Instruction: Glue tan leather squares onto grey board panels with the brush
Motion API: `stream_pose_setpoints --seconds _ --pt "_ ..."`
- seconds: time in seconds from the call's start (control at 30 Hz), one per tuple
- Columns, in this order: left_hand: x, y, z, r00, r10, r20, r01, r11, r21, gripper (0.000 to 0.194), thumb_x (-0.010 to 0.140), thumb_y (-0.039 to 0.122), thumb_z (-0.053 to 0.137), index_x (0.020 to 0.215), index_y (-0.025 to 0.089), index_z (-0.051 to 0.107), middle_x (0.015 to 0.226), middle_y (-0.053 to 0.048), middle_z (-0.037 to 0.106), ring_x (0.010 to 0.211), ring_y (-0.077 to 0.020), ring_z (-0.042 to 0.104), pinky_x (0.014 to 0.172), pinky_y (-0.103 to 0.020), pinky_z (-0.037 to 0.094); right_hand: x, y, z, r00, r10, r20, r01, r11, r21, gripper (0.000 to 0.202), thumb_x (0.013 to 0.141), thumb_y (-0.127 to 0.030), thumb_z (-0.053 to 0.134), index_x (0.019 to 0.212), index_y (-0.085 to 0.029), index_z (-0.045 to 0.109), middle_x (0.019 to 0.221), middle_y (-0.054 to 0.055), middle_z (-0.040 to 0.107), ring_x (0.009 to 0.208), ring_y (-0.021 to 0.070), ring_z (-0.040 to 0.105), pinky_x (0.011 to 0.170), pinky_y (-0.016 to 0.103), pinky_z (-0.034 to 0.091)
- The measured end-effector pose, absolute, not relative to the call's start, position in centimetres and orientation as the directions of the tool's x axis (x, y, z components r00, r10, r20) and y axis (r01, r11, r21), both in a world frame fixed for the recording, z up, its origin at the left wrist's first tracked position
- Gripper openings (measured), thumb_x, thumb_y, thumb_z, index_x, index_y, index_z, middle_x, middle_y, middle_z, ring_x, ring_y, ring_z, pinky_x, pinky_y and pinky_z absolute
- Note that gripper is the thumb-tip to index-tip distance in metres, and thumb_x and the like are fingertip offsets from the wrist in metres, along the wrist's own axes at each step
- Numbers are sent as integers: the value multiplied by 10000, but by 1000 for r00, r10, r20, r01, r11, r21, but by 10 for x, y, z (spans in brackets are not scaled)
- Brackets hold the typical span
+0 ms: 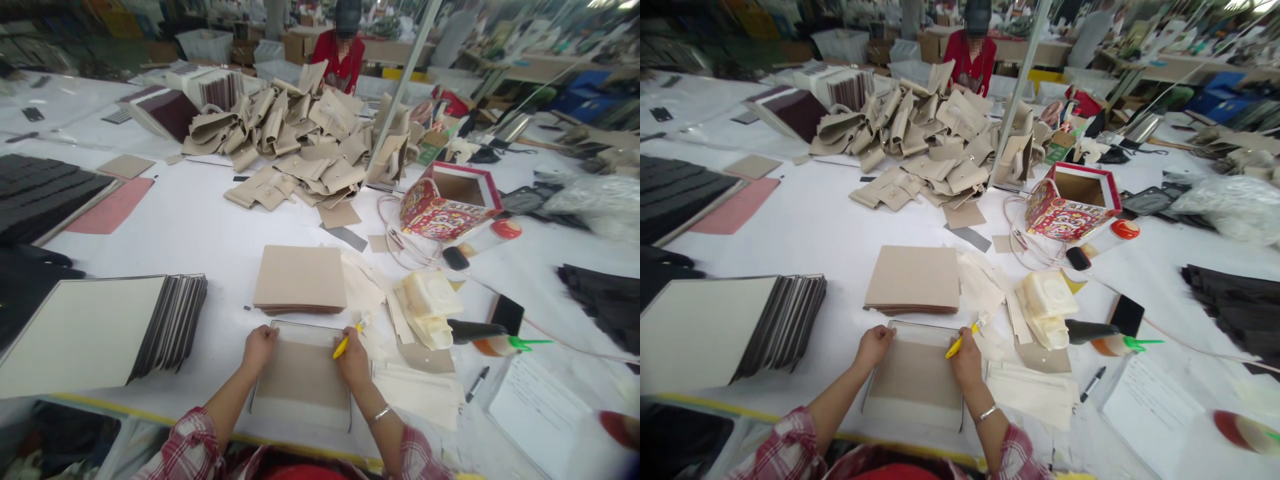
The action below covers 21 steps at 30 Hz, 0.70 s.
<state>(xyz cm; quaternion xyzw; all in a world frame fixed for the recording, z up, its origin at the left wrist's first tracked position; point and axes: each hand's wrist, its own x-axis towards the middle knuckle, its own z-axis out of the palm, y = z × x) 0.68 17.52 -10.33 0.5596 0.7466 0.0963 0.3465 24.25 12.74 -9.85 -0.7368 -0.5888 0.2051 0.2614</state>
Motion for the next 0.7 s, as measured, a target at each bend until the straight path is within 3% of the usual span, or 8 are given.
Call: stream_pose_setpoints --seconds 0.17,0.27,0.33,0.4,0.5,0.6,0.7 --pt "3 178 -100 -131 899 -419 798 346 493 286 812 349 461 605 162 524 561 -6 546 573 -138 508 548 -219 307 243 127 -100 196 981 7 786 -152 -598 205 820 -303 373 975 -178 422 677 2 519 579 149 511 566 258 404" --pt "-1 178 -91 -162 922 -352 838 317 444 252 783 396 502 717 160 559 688 -49 587 694 -186 540 629 -257 354 246 125 -101 200 972 125 852 -109 -512 257 820 -335 403 1000 -155 437 771 56 543 689 184 523 636 299 425" --pt "-1 173 -87 -118 970 -215 870 205 449 241 791 377 498 861 158 571 889 -104 599 877 -233 534 753 -309 371 246 124 -103 168 955 243 892 -43 -449 276 822 -357 420 994 -144 457 838 93 547 766 208 516 697 336 426" --pt "4 162 -84 68 994 -83 848 -14 530 244 807 315 485 1000 186 558 1097 -119 552 1067 -249 463 902 -356 317 242 121 -104 93 947 307 900 52 -432 269 833 -353 412 986 -140 470 866 108 551 798 216 510 727 354 425" --pt "7 141 -76 331 943 -23 722 -238 649 364 767 301 557 1124 241 524 1242 -90 486 1188 -265 373 1008 -415 206 236 114 -105 0 962 273 876 131 -463 259 837 -335 378 973 -140 480 843 111 564 769 224 520 698 365 436" --pt "-18 125 -52 298 955 -6 751 -230 618 416 769 342 560 1165 222 515 1250 -118 482 1191 -288 376 1016 -443 194 242 109 -110 17 981 195 852 88 -516 296 801 -394 387 937 -156 501 807 114 581 743 250 543 671 394 448" --pt "-78 114 -10 191 969 154 836 -243 493 402 812 351 497 1196 234 496 1269 -98 470 1235 -250 328 1047 -399 169 258 113 -121 43 980 193 796 83 -599 379 711 -507 449 894 -182 516 858 143 601 818 291 571 714 417 460"
